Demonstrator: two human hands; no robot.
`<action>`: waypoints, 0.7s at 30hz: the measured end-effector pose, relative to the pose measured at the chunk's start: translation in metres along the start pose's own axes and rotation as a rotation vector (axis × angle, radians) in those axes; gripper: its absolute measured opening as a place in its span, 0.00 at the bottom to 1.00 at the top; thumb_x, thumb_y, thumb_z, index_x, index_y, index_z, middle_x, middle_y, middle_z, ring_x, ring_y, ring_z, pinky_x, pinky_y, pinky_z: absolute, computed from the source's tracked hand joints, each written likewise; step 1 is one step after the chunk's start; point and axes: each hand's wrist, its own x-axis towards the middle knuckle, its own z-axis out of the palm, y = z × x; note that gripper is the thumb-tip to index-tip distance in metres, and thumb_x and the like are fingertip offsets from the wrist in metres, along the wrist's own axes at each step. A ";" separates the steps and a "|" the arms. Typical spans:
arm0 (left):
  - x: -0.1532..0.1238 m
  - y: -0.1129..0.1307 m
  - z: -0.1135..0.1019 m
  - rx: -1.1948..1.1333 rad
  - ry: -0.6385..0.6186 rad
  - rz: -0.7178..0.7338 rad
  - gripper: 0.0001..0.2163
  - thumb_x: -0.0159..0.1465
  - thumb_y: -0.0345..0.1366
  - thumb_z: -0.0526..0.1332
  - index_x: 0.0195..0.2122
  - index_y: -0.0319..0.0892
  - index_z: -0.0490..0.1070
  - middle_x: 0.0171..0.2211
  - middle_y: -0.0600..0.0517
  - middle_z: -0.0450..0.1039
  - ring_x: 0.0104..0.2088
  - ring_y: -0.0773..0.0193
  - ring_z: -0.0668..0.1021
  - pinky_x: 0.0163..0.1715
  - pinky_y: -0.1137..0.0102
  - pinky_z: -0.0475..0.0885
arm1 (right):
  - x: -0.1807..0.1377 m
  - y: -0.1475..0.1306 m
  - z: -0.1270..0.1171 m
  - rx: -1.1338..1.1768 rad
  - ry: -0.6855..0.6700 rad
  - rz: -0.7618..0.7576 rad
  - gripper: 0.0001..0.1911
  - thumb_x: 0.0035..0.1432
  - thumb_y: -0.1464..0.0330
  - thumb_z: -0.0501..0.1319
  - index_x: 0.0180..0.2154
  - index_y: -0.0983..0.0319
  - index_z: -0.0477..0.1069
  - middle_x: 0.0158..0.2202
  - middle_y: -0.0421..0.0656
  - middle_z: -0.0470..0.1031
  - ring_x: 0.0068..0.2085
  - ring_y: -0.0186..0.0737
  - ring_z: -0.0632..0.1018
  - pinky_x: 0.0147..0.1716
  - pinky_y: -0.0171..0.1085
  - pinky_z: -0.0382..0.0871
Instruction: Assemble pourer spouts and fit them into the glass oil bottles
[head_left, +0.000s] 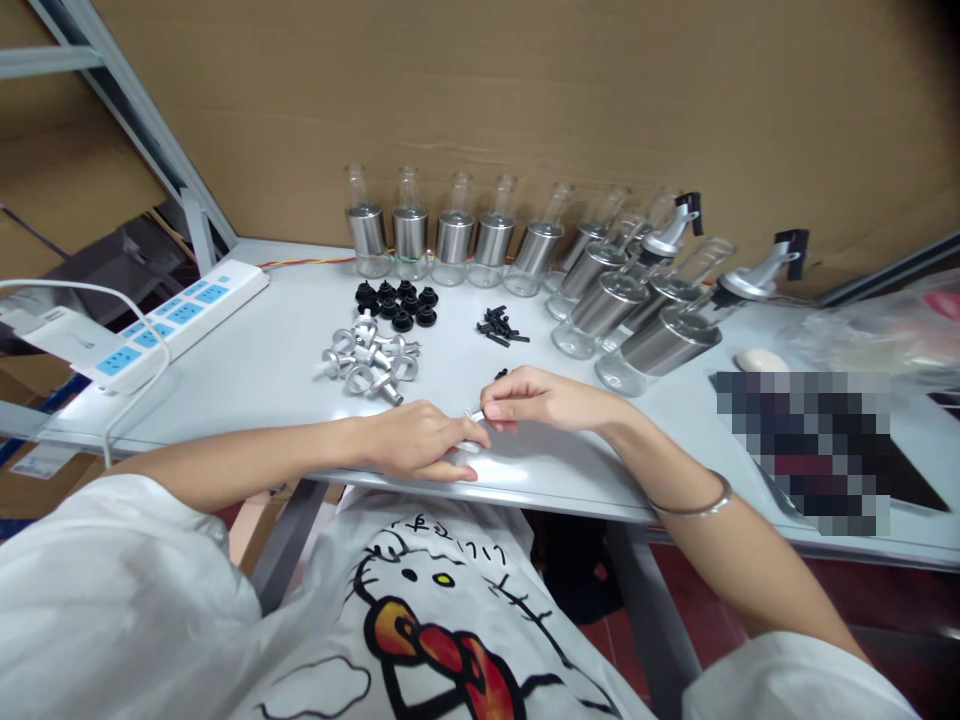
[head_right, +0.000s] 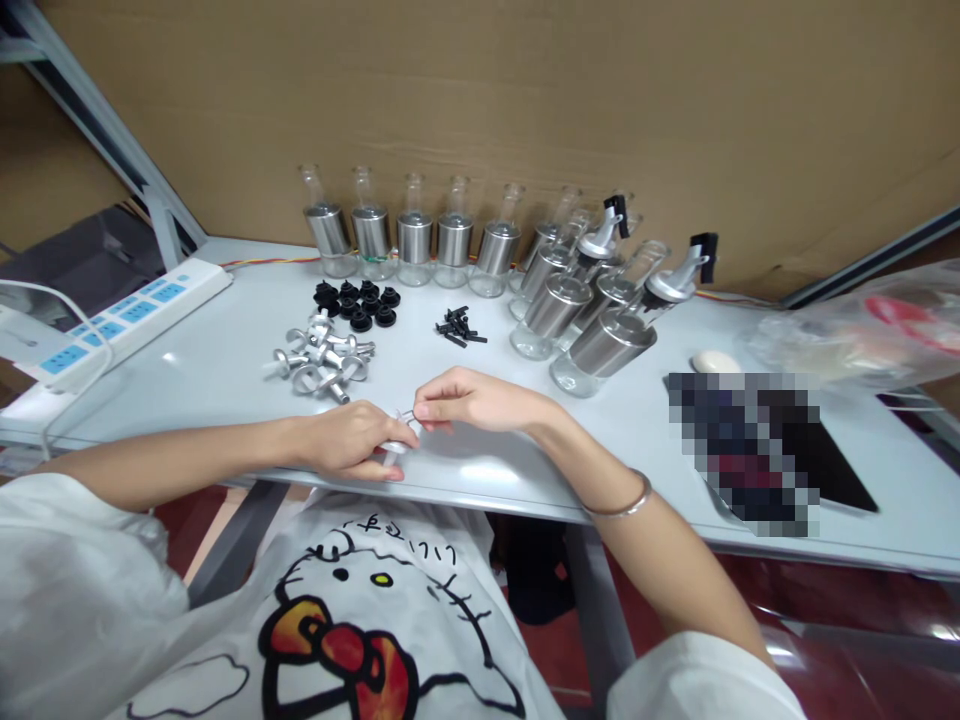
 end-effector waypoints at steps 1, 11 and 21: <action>0.000 0.000 0.000 0.003 -0.002 0.000 0.15 0.70 0.46 0.48 0.47 0.39 0.62 0.26 0.53 0.76 0.21 0.66 0.75 0.24 0.72 0.69 | 0.000 0.000 0.000 0.000 -0.003 0.001 0.23 0.60 0.52 0.57 0.26 0.65 0.69 0.22 0.37 0.65 0.26 0.30 0.65 0.28 0.33 0.59; 0.001 0.001 0.000 0.017 -0.045 -0.012 0.14 0.69 0.45 0.50 0.48 0.40 0.62 0.31 0.50 0.78 0.25 0.65 0.76 0.27 0.70 0.70 | 0.000 0.005 0.002 0.006 -0.003 0.012 0.24 0.60 0.52 0.57 0.24 0.65 0.68 0.21 0.37 0.64 0.26 0.30 0.65 0.28 0.33 0.58; 0.004 0.006 -0.006 0.018 -0.044 -0.034 0.12 0.70 0.44 0.48 0.48 0.44 0.59 0.25 0.57 0.72 0.18 0.71 0.70 0.21 0.74 0.63 | 0.000 -0.005 0.010 -0.044 0.009 -0.048 0.24 0.61 0.52 0.55 0.25 0.65 0.67 0.21 0.36 0.63 0.25 0.29 0.63 0.26 0.32 0.56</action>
